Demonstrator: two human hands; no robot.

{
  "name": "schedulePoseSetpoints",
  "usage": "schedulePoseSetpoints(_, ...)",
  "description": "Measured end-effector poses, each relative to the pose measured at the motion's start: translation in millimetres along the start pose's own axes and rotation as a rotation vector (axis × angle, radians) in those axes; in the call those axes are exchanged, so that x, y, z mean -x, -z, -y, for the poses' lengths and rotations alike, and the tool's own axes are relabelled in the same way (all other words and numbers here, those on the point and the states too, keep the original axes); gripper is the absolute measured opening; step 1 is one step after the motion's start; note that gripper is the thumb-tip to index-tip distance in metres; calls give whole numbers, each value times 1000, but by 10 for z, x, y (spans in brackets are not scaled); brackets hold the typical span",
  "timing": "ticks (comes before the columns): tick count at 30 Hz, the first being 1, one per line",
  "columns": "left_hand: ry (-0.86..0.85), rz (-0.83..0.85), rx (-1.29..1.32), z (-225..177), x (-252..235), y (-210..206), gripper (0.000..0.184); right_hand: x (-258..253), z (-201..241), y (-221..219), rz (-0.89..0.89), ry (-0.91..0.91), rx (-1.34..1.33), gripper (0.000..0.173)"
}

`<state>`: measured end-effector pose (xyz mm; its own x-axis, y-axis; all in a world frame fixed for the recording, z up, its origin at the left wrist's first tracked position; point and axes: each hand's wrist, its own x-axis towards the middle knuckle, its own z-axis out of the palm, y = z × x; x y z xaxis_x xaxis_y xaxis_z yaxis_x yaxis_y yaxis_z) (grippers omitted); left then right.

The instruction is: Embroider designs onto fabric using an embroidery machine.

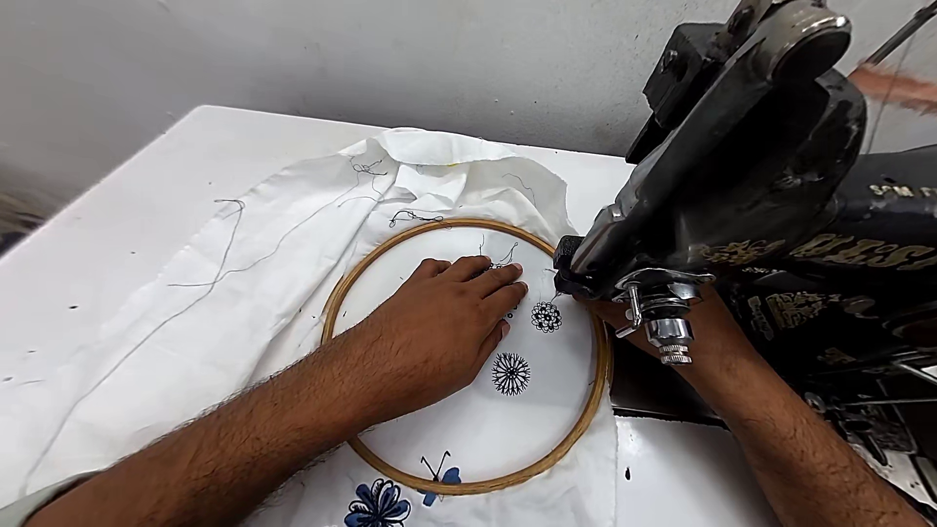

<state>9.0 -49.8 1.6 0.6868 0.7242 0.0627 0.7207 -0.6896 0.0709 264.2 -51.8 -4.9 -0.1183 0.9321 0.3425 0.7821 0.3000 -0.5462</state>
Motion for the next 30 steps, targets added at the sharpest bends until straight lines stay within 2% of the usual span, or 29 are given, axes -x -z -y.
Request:
schedulePoseSetpoints(5, -10, -24, -2, 12, -16, -21, 49, 10, 15, -1, -32, 25, 70, 21)
schedulePoseSetpoints(9, -1, -4, -3, 12, 2, 4, 48, 45, 39, -14, -28, -24, 45, 20)
schedulePoseSetpoints(13, 13, -7, 5, 20, -2, 9, 48, 43, -3, -74, -70, 7, -8, 20)
schedulePoseSetpoints(23, -9, -29, 3, 15, -21, -24, 48, 24, 45, 4, -19, -46, 14, 19)
schedulePoseSetpoints(30, 3, 3, 0, 13, 1, 10, 48, 28, 19, -49, -50, 18, -8, 19)
